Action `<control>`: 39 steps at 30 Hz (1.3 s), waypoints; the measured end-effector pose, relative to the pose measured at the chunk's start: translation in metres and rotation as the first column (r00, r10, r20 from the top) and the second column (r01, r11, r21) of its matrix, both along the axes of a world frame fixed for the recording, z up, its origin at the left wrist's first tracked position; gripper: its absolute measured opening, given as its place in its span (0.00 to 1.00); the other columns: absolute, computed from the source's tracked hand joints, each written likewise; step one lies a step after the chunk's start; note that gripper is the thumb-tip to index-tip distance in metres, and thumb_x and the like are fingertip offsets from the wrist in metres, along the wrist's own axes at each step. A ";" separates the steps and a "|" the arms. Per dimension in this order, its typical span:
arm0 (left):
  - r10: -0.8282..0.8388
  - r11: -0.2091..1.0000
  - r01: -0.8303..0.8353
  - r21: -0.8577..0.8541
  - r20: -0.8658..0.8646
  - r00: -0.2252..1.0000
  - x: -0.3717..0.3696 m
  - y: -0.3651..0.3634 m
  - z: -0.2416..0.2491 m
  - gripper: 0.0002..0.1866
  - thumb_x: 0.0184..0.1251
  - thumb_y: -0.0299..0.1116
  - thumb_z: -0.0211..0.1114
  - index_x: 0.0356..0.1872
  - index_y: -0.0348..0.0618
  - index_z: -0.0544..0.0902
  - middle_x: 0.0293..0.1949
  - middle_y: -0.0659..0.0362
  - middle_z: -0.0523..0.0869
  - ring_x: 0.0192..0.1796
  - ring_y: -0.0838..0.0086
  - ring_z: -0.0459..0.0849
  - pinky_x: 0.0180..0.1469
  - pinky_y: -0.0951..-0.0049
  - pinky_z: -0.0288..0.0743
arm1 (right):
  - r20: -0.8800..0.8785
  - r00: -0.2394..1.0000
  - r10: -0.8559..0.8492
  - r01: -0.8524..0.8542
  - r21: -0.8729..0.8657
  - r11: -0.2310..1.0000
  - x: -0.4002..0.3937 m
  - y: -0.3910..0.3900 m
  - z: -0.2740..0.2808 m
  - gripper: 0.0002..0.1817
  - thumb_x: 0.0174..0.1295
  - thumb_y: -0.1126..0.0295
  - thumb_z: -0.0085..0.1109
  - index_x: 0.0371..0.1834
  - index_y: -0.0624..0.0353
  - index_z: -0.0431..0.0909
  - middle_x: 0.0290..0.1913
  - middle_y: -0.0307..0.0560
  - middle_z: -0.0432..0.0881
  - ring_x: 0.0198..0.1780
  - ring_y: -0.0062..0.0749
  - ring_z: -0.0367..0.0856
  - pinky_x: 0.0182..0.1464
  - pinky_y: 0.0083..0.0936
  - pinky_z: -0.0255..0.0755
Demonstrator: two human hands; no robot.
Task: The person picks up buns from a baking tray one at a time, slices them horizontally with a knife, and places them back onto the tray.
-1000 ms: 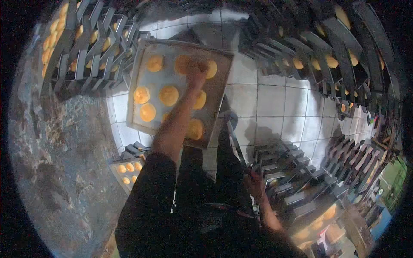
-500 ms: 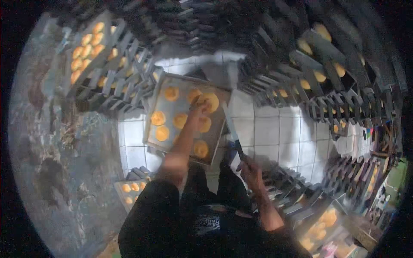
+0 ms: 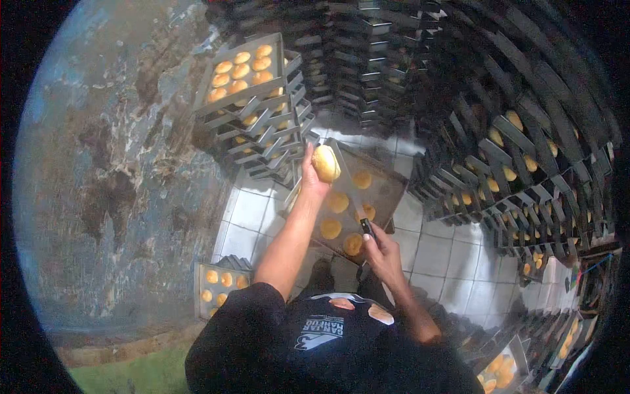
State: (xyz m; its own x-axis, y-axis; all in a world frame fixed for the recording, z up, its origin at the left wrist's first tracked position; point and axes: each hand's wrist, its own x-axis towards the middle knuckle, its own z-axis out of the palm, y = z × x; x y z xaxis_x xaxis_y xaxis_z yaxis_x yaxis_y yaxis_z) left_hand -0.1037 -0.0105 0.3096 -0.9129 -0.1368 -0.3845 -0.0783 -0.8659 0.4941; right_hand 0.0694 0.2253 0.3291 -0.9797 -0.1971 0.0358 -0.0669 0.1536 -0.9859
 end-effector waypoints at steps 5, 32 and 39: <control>0.004 1.000 -0.004 -0.012 0.001 1.000 0.010 -0.006 0.015 0.26 0.60 0.64 0.70 0.42 0.50 0.85 0.36 0.63 0.88 0.37 0.71 0.87 0.41 0.65 0.82 | 0.091 0.996 0.020 -0.024 0.034 0.999 0.014 -0.005 0.017 0.24 0.74 0.65 0.56 0.69 0.63 0.73 0.32 0.33 0.78 0.31 0.15 0.72 0.33 0.18 0.69; -0.144 0.964 0.112 -0.242 -0.119 0.982 0.029 0.015 0.022 0.23 0.61 0.55 0.75 0.41 0.46 0.82 0.33 0.61 0.87 0.35 0.72 0.88 0.39 0.69 0.84 | 0.027 0.999 -0.017 0.010 0.232 0.973 0.013 0.009 0.036 0.21 0.73 0.63 0.56 0.65 0.61 0.77 0.46 0.59 0.87 0.51 0.34 0.86 0.53 0.32 0.77; -0.337 0.901 0.261 -0.346 -0.178 0.925 0.045 0.054 0.012 0.20 0.66 0.51 0.72 0.39 0.44 0.81 0.31 0.64 0.85 0.31 0.78 0.84 0.35 0.74 0.79 | 0.162 0.987 0.018 -0.030 0.072 0.997 -0.028 0.006 0.050 0.24 0.72 0.61 0.60 0.66 0.64 0.76 0.39 0.46 0.84 0.39 0.23 0.78 0.46 0.28 0.75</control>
State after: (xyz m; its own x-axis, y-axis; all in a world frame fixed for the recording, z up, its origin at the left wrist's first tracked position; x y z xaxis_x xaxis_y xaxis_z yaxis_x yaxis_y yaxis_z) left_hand -0.0587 0.0437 0.3215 -0.9864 0.0786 -0.1446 -0.1620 -0.6185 0.7689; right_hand 0.0410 0.2311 0.3790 -0.9665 -0.2166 -0.1376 0.0872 0.2271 -0.9700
